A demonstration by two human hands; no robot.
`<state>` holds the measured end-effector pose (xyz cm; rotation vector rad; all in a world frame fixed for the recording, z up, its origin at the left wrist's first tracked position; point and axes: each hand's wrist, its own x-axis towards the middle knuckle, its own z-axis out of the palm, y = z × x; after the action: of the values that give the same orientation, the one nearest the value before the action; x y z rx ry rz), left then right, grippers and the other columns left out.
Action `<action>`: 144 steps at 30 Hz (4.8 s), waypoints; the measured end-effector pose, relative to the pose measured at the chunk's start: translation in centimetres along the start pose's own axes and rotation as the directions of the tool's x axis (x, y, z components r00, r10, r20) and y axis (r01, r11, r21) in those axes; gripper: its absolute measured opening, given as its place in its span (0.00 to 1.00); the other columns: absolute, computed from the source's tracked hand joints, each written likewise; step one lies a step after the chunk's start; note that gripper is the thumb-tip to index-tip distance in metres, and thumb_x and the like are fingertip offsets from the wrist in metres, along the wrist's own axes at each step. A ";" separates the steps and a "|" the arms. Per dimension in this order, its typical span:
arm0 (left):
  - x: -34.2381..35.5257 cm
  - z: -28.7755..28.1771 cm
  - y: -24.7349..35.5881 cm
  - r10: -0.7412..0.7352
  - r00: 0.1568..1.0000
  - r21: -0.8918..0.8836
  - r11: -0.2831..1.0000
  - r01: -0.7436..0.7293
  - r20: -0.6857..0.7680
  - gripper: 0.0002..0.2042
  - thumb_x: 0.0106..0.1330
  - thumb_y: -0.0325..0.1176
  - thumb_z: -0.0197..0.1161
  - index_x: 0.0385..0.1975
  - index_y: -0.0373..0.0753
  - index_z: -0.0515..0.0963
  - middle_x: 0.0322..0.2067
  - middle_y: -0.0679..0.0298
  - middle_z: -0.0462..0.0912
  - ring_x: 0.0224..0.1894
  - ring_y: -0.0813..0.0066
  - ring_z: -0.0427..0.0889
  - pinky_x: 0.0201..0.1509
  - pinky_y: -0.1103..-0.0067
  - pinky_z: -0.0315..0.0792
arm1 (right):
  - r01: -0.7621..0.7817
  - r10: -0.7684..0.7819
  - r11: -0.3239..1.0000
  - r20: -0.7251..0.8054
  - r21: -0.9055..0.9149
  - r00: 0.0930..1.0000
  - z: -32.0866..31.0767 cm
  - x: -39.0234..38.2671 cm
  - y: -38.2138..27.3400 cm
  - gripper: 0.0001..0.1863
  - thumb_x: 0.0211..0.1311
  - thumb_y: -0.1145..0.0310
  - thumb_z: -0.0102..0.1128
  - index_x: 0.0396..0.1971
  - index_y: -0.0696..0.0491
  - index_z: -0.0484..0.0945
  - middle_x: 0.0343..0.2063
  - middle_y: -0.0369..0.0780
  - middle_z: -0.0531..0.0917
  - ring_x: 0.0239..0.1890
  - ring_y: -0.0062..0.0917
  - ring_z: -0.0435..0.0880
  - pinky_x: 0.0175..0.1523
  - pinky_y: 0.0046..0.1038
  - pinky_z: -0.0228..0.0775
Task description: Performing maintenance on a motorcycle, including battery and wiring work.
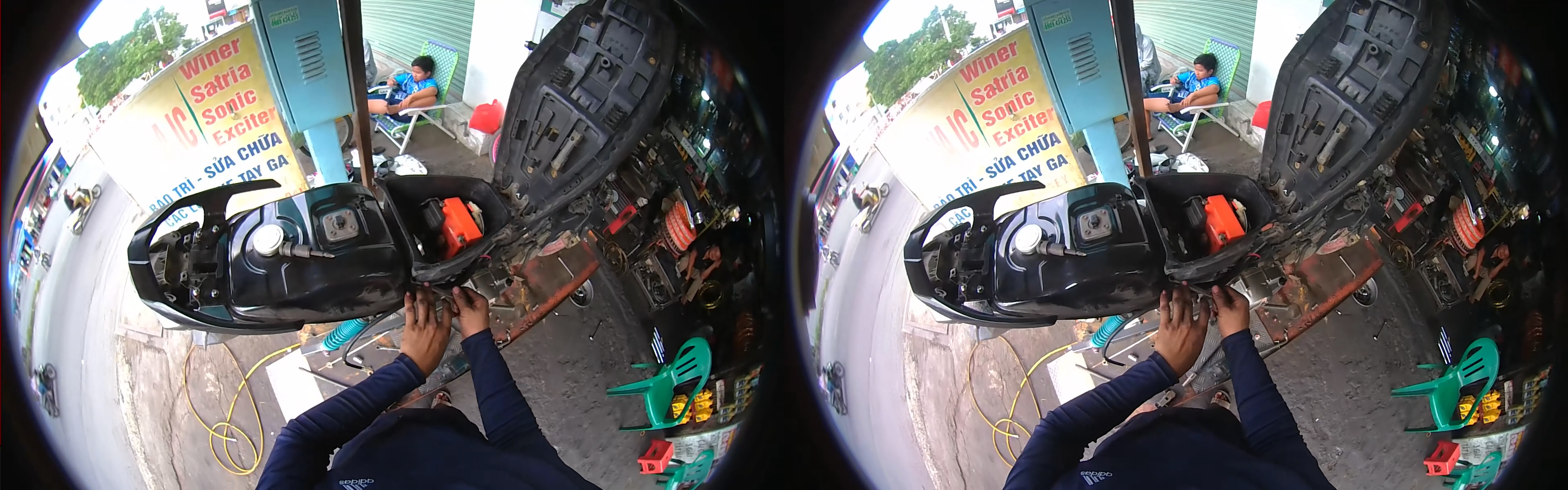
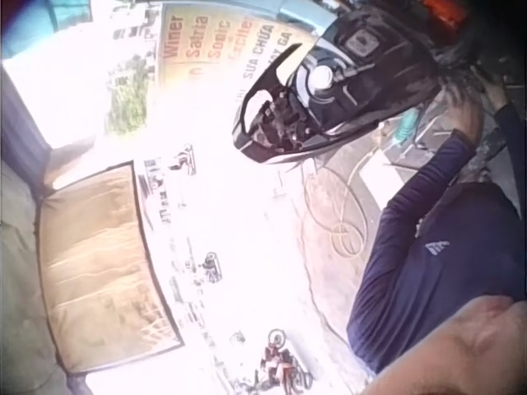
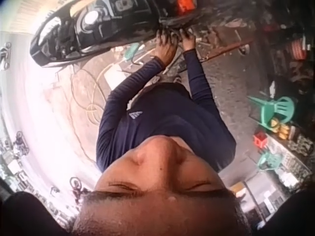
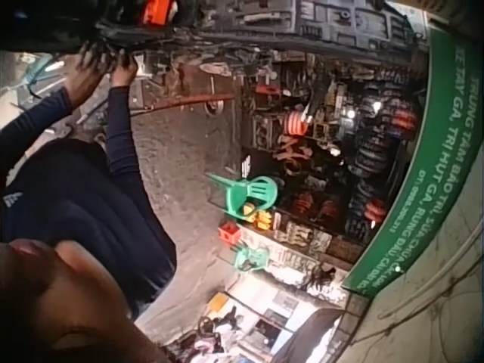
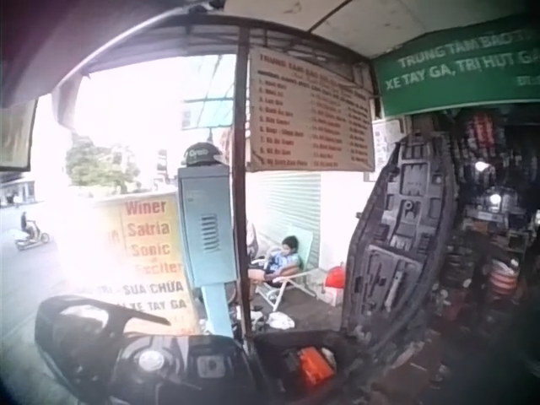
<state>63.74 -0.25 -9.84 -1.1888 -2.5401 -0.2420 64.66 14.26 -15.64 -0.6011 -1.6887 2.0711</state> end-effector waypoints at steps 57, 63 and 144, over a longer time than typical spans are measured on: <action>-0.4 -5.8 -6.6 0.271 0.959 -0.289 0.928 -0.237 0.083 0.24 0.55 0.25 0.55 0.55 0.35 0.72 0.55 0.51 0.76 0.62 0.55 0.71 0.66 0.64 0.63 | -0.331 0.232 0.878 0.298 0.346 0.926 3.6 -6.6 -2.0 0.08 0.68 0.65 0.57 0.36 0.54 0.77 0.18 0.30 0.71 0.19 0.13 0.68 0.25 0.20 0.62; 0.9 -2.8 -4.4 0.255 0.967 -0.169 0.954 -0.249 0.017 0.21 0.59 0.29 0.52 0.55 0.36 0.72 0.54 0.50 0.75 0.60 0.53 0.72 0.67 0.62 0.63 | -0.454 0.418 0.854 0.185 0.254 0.889 -1.0 -0.9 -4.1 0.07 0.60 0.70 0.66 0.28 0.52 0.76 0.14 0.29 0.67 0.14 0.15 0.64 0.20 0.24 0.59; 1.5 -2.2 -4.1 0.250 0.968 -0.206 0.947 -0.248 -0.018 0.19 0.58 0.31 0.54 0.51 0.38 0.76 0.56 0.54 0.76 0.61 0.59 0.72 0.70 0.63 0.58 | -0.478 0.461 0.878 0.285 -0.011 0.840 -1.7 1.4 -3.1 0.12 0.63 0.62 0.62 0.23 0.51 0.76 0.10 0.31 0.66 0.10 0.16 0.63 0.16 0.22 0.51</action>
<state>60.16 -2.37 -7.32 -1.5762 -2.3838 -0.4494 64.61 17.04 -12.97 -0.8015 -1.7483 2.6549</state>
